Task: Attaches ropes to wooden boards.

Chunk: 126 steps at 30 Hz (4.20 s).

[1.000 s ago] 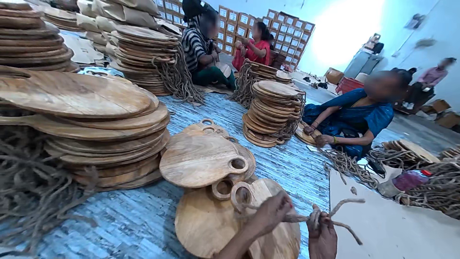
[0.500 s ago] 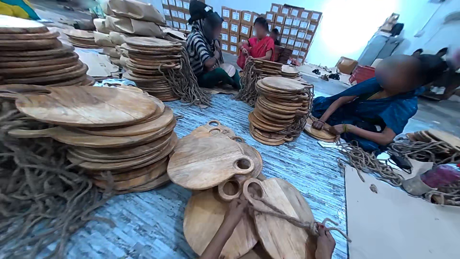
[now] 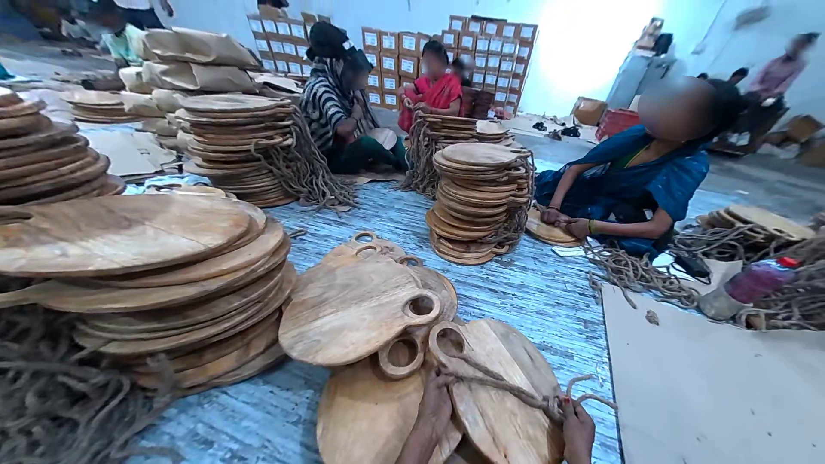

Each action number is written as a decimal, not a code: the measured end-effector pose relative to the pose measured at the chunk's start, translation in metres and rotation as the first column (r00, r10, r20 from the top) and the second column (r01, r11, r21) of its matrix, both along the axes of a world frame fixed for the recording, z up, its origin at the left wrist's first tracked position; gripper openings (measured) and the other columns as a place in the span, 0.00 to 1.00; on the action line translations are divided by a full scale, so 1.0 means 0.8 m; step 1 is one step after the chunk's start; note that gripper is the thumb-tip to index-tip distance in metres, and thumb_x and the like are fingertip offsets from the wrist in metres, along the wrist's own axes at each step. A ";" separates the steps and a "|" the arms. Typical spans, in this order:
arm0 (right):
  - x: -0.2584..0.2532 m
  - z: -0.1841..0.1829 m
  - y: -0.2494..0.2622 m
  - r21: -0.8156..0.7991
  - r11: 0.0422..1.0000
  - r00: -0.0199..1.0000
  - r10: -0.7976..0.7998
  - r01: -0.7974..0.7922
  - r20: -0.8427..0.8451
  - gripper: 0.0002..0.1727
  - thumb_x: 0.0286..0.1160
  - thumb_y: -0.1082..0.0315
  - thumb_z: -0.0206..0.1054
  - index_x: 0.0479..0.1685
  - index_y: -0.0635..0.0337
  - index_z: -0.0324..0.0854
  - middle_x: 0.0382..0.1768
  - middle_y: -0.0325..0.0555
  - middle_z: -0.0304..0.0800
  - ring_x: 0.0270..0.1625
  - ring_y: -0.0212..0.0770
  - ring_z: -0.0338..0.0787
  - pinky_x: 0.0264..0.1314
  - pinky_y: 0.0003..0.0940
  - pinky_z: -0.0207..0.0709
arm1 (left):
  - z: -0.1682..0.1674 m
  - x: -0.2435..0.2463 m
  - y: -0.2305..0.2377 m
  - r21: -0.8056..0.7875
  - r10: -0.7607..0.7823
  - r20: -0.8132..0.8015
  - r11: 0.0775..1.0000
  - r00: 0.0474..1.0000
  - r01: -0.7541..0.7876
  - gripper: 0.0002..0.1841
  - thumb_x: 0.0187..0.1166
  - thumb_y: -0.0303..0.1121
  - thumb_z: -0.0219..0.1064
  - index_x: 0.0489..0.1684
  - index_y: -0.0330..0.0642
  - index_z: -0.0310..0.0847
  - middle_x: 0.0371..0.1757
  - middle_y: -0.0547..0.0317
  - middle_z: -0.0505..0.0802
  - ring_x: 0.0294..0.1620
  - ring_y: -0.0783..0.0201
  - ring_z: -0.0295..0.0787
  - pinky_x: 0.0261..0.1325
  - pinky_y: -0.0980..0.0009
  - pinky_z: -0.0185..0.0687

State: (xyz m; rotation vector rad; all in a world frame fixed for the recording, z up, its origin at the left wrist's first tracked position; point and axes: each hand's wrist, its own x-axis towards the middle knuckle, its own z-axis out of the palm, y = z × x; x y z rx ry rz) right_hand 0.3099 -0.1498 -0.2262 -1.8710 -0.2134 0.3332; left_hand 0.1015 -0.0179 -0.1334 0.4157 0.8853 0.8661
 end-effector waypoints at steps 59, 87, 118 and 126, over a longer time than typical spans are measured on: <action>-0.007 0.022 -0.003 0.000 0.999 0.987 0.037 -0.037 -0.157 0.13 0.87 0.73 0.59 0.38 0.77 0.82 0.35 0.56 0.83 0.40 0.42 0.80 0.51 0.41 0.72 | 0.032 -0.058 0.007 0.051 0.078 -0.273 0.996 0.959 -0.067 0.15 0.97 0.35 0.40 0.47 0.35 0.69 0.24 0.59 0.80 0.17 0.70 0.78 0.26 0.77 0.81; 0.030 -0.009 0.003 -0.180 0.960 0.914 -0.261 0.213 -0.311 0.17 0.88 0.70 0.61 0.58 0.82 0.79 0.60 0.72 0.83 0.59 0.55 0.84 0.64 0.49 0.74 | 0.014 -0.056 0.013 0.012 0.051 -0.260 0.999 0.964 -0.049 0.11 0.95 0.30 0.43 0.51 0.33 0.69 0.32 0.57 0.81 0.26 0.70 0.81 0.34 0.76 0.83; 0.026 -0.009 0.007 -0.222 0.944 0.924 -0.296 0.244 -0.242 0.14 0.86 0.71 0.63 0.49 0.79 0.82 0.54 0.69 0.86 0.55 0.53 0.85 0.63 0.50 0.73 | 0.008 -0.044 0.008 0.008 0.216 -0.239 0.975 0.947 -0.221 0.11 0.92 0.27 0.49 0.39 0.35 0.75 0.25 0.60 0.83 0.23 0.72 0.83 0.30 0.79 0.81; 0.028 -0.010 0.007 -0.228 0.945 0.923 -0.292 0.237 -0.251 0.14 0.86 0.70 0.63 0.48 0.79 0.82 0.53 0.68 0.87 0.54 0.53 0.85 0.62 0.50 0.74 | 0.008 -0.041 0.009 0.025 0.212 -0.275 0.977 0.938 -0.213 0.12 0.93 0.29 0.48 0.38 0.36 0.75 0.23 0.61 0.83 0.19 0.72 0.82 0.26 0.79 0.82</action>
